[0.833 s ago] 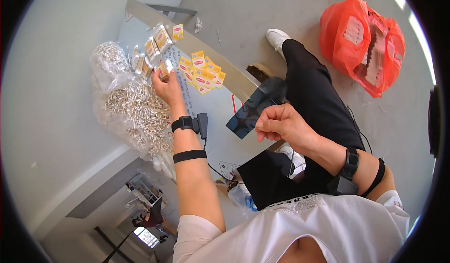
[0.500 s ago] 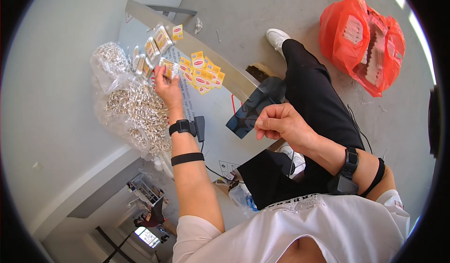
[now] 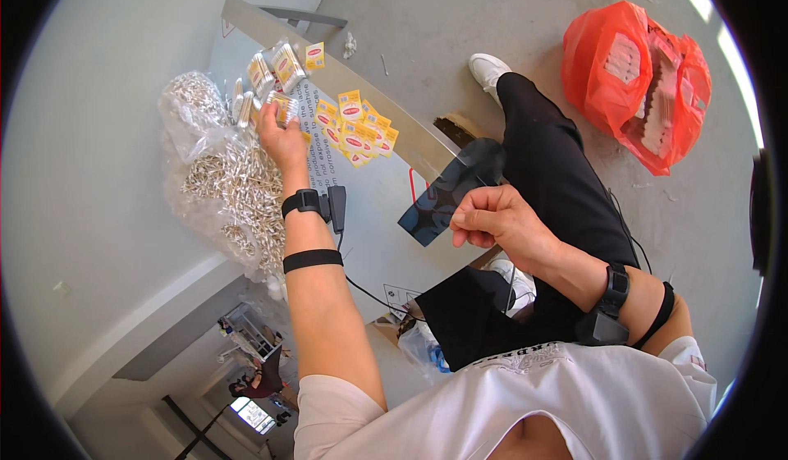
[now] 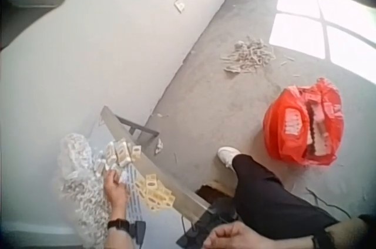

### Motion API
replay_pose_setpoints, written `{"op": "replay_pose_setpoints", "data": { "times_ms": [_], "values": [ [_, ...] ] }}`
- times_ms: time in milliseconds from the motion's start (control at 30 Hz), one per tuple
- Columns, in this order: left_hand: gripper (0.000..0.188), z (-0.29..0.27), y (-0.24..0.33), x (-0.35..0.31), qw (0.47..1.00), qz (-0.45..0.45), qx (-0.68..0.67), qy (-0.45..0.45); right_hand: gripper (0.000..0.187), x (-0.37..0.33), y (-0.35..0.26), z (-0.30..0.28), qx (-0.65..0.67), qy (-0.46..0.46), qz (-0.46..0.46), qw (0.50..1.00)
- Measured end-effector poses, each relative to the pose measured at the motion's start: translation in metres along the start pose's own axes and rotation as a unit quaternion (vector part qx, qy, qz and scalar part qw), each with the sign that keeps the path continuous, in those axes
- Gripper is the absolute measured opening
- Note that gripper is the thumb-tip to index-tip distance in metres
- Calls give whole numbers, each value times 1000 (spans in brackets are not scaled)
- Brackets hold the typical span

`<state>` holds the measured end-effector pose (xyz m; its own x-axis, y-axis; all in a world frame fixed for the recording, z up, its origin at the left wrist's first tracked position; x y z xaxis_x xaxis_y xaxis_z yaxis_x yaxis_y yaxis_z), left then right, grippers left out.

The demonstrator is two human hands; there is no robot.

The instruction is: Packaging cotton swabs into individual plastic bags and applying adhesive labels.

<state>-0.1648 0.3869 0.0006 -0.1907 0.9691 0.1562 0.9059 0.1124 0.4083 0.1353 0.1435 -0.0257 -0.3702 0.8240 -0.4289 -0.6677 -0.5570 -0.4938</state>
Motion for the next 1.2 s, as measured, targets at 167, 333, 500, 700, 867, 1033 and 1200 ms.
{"op": "replay_pose_setpoints", "data": {
  "times_ms": [167,333,500,700,867,1033,1200],
  "values": [
    [73,3,58,8,987,140,67,42,16,1,2,-3,-1,11,3,1000],
    [85,15,84,61,964,214,125,-93,16,-1,0,0,-1,8,4,1000],
    [85,33,75,71,946,124,223,-202,17,1,-1,-1,2,14,0,1000],
    [80,16,63,47,967,126,175,-135,16,0,1,-2,4,18,3,1000],
    [75,-10,34,26,990,34,31,-133,17,0,0,-3,1,21,1,1000],
    [71,-6,-16,10,975,-163,-50,-146,17,0,0,-7,4,31,-7,999],
    [74,-7,-14,-3,992,-60,-12,-107,17,0,0,-6,12,31,-2,999]
  ]
}}
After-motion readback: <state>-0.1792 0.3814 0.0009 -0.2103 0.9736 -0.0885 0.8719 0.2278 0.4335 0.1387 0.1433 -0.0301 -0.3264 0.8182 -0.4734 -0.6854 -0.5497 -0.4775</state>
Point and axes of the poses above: each hand's wrist, its own x-axis towards the middle knuckle, its own z-axis out of the palm, y = z × x, the point moved 7 cm from there along x, towards the middle knuckle, and after that the axes turned 14 degrees about -z, right-handed, at the moved point
